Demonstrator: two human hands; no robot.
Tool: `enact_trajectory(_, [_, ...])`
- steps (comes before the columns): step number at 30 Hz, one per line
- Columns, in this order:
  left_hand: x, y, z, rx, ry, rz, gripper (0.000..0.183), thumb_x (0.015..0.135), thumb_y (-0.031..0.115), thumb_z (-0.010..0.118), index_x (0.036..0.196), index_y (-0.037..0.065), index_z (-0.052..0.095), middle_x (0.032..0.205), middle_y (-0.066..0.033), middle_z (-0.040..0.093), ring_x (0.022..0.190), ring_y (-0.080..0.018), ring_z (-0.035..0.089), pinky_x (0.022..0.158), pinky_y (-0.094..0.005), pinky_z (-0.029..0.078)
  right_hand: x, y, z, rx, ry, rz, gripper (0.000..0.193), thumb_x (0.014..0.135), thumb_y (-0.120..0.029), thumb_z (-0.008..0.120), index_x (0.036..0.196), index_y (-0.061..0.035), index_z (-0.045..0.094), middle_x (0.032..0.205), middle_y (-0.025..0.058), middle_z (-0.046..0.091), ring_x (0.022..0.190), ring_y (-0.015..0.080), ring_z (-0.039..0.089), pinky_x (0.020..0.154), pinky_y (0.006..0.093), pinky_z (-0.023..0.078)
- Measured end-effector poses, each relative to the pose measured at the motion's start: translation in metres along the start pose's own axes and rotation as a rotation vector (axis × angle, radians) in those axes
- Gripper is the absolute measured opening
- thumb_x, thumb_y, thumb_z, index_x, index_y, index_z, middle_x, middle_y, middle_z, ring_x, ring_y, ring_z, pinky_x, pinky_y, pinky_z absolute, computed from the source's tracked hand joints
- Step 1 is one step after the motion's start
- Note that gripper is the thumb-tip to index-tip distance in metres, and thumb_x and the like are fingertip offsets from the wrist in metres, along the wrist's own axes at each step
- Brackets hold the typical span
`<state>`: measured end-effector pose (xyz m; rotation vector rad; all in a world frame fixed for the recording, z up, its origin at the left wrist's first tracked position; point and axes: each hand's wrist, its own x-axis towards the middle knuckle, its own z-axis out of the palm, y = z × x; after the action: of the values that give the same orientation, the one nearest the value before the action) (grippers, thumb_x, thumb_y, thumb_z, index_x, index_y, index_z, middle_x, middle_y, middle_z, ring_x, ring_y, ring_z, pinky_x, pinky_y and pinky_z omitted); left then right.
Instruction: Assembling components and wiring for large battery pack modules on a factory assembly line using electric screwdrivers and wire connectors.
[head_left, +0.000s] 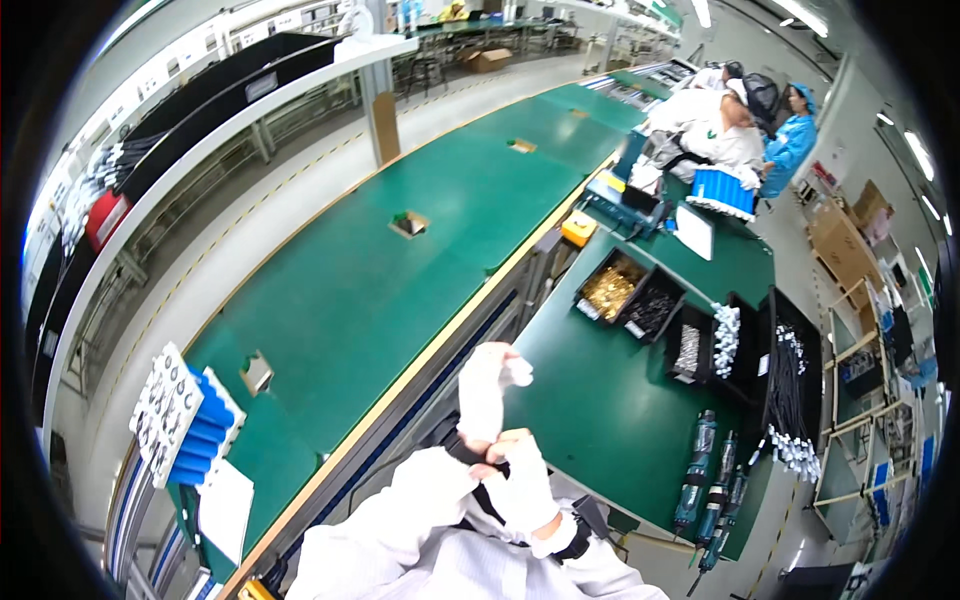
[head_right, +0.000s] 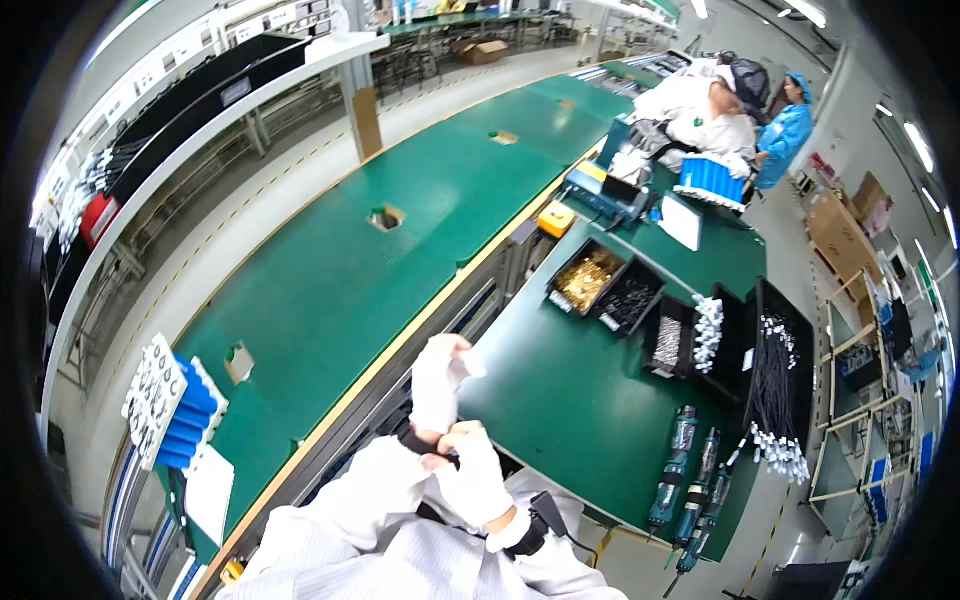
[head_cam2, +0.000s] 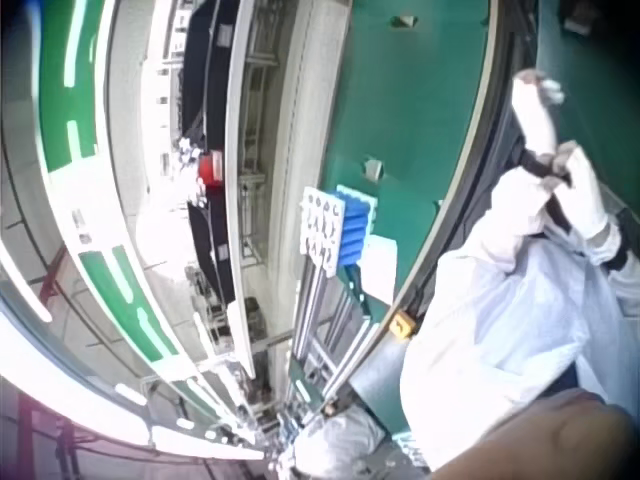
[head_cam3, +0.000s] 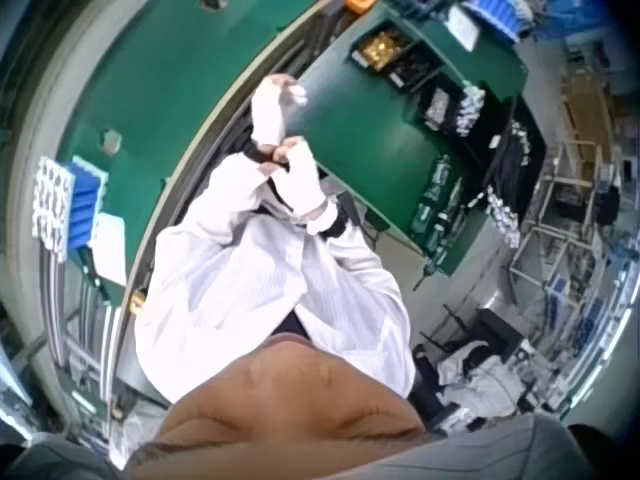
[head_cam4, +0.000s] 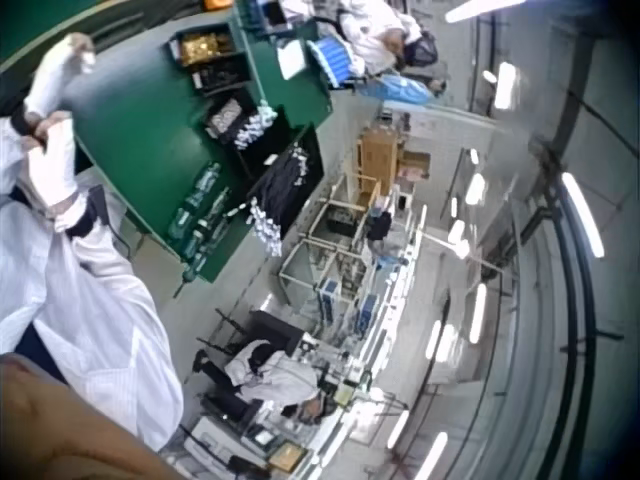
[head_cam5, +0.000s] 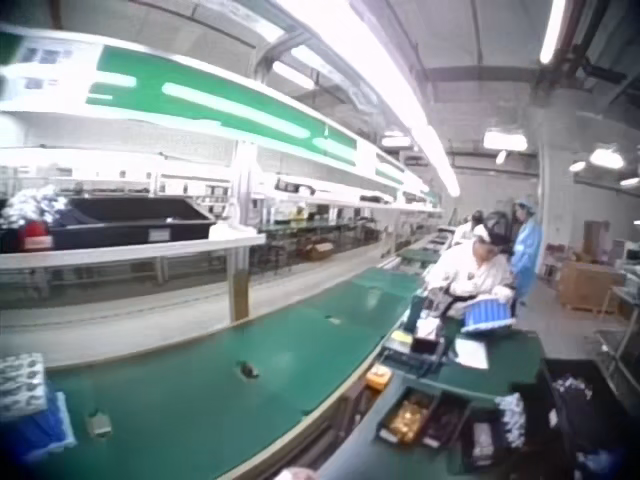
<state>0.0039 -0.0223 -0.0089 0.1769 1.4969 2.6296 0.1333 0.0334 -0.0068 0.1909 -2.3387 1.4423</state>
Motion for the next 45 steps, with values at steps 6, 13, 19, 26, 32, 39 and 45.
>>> enact_trajectory(6, [0.008,-0.012,0.008,0.067,0.021,-0.105,0.028,0.107,0.027,0.050,0.102,0.001,0.061,0.085,-0.0104,0.069,0.074,-0.0174,0.066,0.076,-0.0310,0.053,-0.010,0.009,0.002,0.105,0.072,0.054,0.025,0.084,-0.002,0.075,0.098,-0.0040,0.054,0.097,0.0137,0.058,0.090,0.0307,0.060,0.083,0.0383,0.050])
enact_trajectory(13, [0.008,-0.020,0.007,0.059,0.021,-0.152,0.028,0.107,0.027,0.050,0.101,0.002,0.061,0.085,-0.0105,0.069,0.073,-0.0180,0.065,0.076,-0.0316,0.053,-0.016,0.018,0.005,0.066,0.064,0.064,0.020,0.089,-0.005,0.074,0.099,-0.0034,0.057,0.094,0.0116,0.061,0.084,0.0231,0.060,0.079,0.0337,0.049])
enact_trajectory(19, [0.011,-0.015,0.001,0.099,0.033,-0.087,0.025,0.107,0.022,0.051,0.101,0.001,0.063,0.082,-0.0098,0.071,0.073,-0.0159,0.069,0.073,-0.0290,0.056,-0.023,0.029,0.003,0.107,-0.077,0.278,0.023,0.090,-0.011,0.075,0.108,-0.0023,0.063,0.097,0.0122,0.063,0.087,0.0224,0.062,0.079,0.0324,0.049])
enact_trajectory(26, [-0.005,-0.023,0.013,0.451,-0.017,0.027,0.025,0.105,0.021,0.056,0.099,0.001,0.068,0.080,-0.0070,0.071,0.076,-0.0134,0.067,0.076,-0.0280,0.052,-0.033,0.043,0.004,0.763,0.024,0.630,0.018,0.099,-0.013,0.068,0.104,0.0031,0.061,0.101,0.0045,0.066,0.090,0.0120,0.062,0.079,0.0307,0.052])
enact_trajectory(32, [-0.011,-0.037,0.013,0.420,-0.125,-0.003,0.025,0.104,0.022,0.059,0.098,0.000,0.069,0.077,-0.0033,0.069,0.070,-0.0093,0.061,0.068,-0.0259,0.050,-0.022,0.053,-0.027,0.440,-0.340,0.589,0.021,0.100,-0.019,0.066,0.101,0.0017,0.064,0.085,0.0056,0.064,0.077,0.0121,0.056,0.072,0.0295,0.048])
enact_trajectory(39, [-0.004,-0.054,-0.035,1.023,-0.164,0.417,0.021,0.098,0.025,0.061,0.091,0.009,0.072,0.070,-0.0074,0.068,0.066,-0.0216,0.067,0.063,-0.0338,0.052,0.003,0.015,-0.060,0.178,-0.534,0.492,0.023,0.098,-0.023,0.068,0.094,-0.0006,0.064,0.075,0.0057,0.061,0.067,0.0131,0.053,0.062,0.0303,0.045])
enact_trajectory(45, [-0.005,-0.036,-0.019,1.447,-0.578,0.294,0.024,0.090,0.031,0.056,0.076,0.015,0.066,0.061,-0.0107,0.060,0.062,-0.0321,0.062,0.059,-0.0449,0.049,0.023,-0.013,-0.031,0.337,-0.520,0.495,0.023,0.100,-0.023,0.066,0.096,-0.0007,0.064,0.072,0.0068,0.059,0.067,0.0138,0.053,0.064,0.0307,0.045])
